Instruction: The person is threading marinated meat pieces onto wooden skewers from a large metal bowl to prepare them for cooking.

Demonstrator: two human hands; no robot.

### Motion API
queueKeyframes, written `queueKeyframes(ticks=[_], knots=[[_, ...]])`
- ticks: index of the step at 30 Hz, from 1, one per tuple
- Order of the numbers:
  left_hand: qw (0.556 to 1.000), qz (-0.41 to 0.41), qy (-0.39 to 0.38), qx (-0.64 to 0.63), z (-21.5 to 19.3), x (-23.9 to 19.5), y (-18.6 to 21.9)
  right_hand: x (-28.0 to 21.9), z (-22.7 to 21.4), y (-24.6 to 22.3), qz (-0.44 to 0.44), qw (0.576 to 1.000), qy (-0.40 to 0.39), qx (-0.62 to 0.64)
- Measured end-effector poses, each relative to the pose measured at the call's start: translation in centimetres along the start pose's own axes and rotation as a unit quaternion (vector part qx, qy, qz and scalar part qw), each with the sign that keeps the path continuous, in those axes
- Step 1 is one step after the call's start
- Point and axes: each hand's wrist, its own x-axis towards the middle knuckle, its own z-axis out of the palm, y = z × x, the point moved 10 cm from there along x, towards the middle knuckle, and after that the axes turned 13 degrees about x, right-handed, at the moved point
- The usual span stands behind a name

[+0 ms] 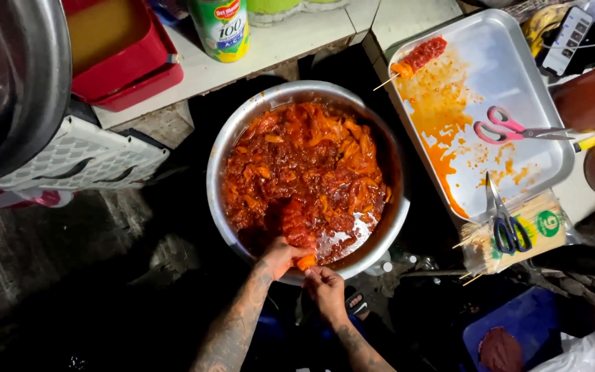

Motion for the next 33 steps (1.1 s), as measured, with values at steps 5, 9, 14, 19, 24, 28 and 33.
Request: queueKeyframes(ticks=[5, 9, 14, 19, 24, 28, 33], knots=[[0.975, -0.028, 0.095, -0.199, -3.9, 3.3, 0.7, -0.6, -0.6, -0.6, 0.008, 0.999, -0.002, -0.045], [0.962, -0.05, 0.226, -0.144, -5.9, 4.3, 0.9, -1.5, -1.7, -0.7, 0.052, 0.996, 0.043, -0.052], [0.962, -0.046, 0.246, -0.105, -4.3, 1.2, 3.0, -2.4, -0.5, -2.1, 0.033, 0.993, 0.028, -0.108], [0.972, 0.004, 0.228, 0.055, -4.2, -0.5, 5.3, -2.9, 0.3, -2.6, 0.034, 0.995, 0.028, -0.086], [0.965, 0.048, 0.244, 0.086, -6.8, 4.6, 2.1, -2.8, 0.8, -2.4, 0.049, 0.997, 0.038, -0.043], [0.984, 0.059, 0.139, -0.098, -8.1, 7.0, -0.4, -2.8, 0.5, -2.4, 0.116, 0.989, -0.085, -0.015], [0.983, -0.053, 0.175, -0.02, -12.9, 6.6, -1.4, -6.5, -9.7, -29.2, -0.395, 0.796, 0.239, -0.392]])
